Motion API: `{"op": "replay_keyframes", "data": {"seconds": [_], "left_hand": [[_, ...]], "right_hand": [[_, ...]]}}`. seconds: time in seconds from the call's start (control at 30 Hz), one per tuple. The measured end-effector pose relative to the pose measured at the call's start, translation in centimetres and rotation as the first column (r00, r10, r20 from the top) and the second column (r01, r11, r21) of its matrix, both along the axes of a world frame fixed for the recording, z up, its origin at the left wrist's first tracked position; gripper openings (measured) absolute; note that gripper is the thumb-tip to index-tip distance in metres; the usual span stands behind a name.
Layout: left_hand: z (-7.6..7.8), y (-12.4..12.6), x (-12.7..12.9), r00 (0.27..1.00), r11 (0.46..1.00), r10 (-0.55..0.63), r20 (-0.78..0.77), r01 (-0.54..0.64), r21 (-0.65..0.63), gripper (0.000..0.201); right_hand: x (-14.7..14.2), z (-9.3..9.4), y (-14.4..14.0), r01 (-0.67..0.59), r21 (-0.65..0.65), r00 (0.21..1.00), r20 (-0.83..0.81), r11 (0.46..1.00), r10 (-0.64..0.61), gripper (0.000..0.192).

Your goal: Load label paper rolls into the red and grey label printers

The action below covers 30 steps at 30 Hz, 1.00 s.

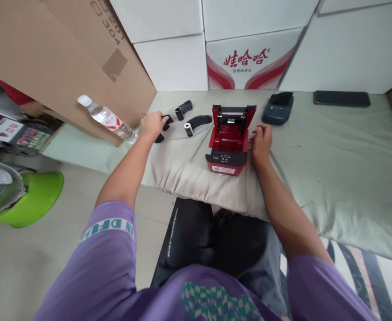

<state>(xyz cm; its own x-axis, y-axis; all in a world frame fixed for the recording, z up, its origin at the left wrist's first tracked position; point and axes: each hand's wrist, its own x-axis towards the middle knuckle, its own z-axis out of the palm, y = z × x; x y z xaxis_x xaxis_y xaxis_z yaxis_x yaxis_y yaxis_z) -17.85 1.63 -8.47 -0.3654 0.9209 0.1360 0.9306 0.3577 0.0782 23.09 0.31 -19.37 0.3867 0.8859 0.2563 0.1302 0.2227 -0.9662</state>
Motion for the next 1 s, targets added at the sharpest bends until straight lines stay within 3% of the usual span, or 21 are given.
{"op": "replay_keyframes", "data": {"seconds": [0.37,0.6,0.9,1.0], "left_hand": [[-1.3,2.2,-0.7,1.0,0.996,0.011,0.016,-0.009,-0.091,0.046],[-1.0,1.6,-1.0,0.991,0.99,-0.09,0.102,0.1,-0.095,0.038],[-0.6,0.8,0.6,0.992,0.99,-0.104,-0.068,0.096,-0.108,0.035],[-0.3,0.7,1.0,0.975,0.976,-0.175,-0.137,0.154,-0.151,0.038]], "right_hand": [[0.0,0.1,0.0,0.001,0.002,1.0,0.018,1.0,-0.002,0.036],[0.0,0.0,0.1,-0.007,0.004,1.0,0.015,1.0,0.007,0.034],[0.0,0.0,0.2,-0.006,0.009,1.0,0.022,1.0,0.006,0.038],[0.0,-0.1,0.2,-0.008,0.015,1.0,0.023,1.0,0.008,0.04]]}}
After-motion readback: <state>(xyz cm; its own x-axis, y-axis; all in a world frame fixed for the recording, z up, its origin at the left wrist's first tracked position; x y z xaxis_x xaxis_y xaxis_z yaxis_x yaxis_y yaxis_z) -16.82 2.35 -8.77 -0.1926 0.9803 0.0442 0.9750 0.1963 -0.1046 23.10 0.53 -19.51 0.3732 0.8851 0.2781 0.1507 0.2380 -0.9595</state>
